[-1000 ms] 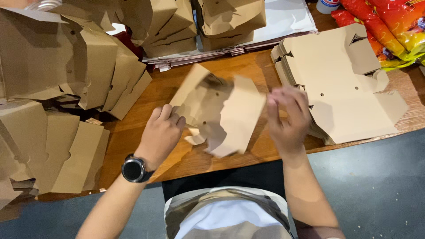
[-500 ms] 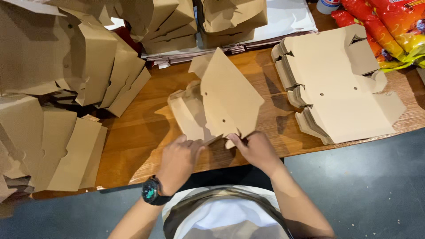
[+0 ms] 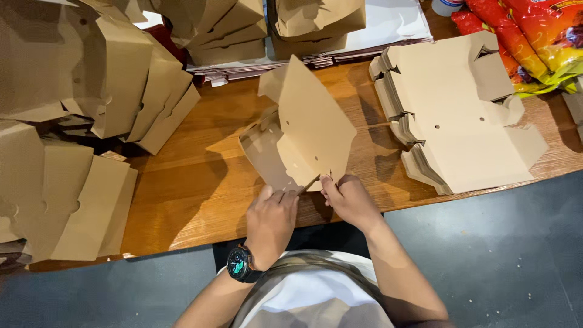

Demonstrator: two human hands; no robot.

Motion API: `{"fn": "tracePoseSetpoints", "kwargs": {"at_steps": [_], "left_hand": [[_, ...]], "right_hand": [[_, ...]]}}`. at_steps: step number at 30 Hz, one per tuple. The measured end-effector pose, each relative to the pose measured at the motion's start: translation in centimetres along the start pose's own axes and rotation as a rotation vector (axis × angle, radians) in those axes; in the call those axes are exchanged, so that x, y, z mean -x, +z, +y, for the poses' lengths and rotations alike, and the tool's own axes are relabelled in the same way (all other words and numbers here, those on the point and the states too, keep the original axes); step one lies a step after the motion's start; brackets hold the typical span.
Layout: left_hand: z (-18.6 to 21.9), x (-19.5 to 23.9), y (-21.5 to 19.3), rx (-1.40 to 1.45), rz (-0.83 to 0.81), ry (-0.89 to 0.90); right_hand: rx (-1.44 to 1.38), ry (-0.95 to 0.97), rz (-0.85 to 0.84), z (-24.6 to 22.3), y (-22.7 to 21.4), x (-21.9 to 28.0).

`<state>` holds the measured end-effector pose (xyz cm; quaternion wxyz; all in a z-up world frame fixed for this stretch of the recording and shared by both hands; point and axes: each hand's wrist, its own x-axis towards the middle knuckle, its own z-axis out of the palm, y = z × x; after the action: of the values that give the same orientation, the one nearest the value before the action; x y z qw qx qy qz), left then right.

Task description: The person assembles flat cardboard food containers by folding the sides and tucking the tabs into slots. The person repeats this process for several units, stacking the finished boxes on the left side of the table.

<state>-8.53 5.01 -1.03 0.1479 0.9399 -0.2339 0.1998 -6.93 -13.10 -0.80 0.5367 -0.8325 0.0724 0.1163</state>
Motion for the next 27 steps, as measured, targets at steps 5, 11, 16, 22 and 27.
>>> {"fn": "tracePoseSetpoints", "kwargs": {"at_steps": [5,11,16,22,27], "left_hand": [[-0.5,-0.6,-0.4,0.060,-0.037,0.026],[-0.6,-0.6,-0.3,0.164,-0.050,0.060],[-0.7,-1.2,-0.9,0.224,-0.039,0.157],[-1.6,0.4,2.5,0.188,-0.011,0.139],[-1.7,0.4,3.2,0.176,-0.009,0.141]], "right_hand": [[-0.150,0.013,0.032,1.0,0.5,-0.4],[0.026,-0.057,0.012,0.5,0.8,-0.5],[0.263,-0.200,0.084,-0.1,0.9,-0.9],[0.532,-0.381,0.190,0.3,2.2,-1.4],[0.518,-0.405,0.136,-1.1,2.8,-1.3]]}}
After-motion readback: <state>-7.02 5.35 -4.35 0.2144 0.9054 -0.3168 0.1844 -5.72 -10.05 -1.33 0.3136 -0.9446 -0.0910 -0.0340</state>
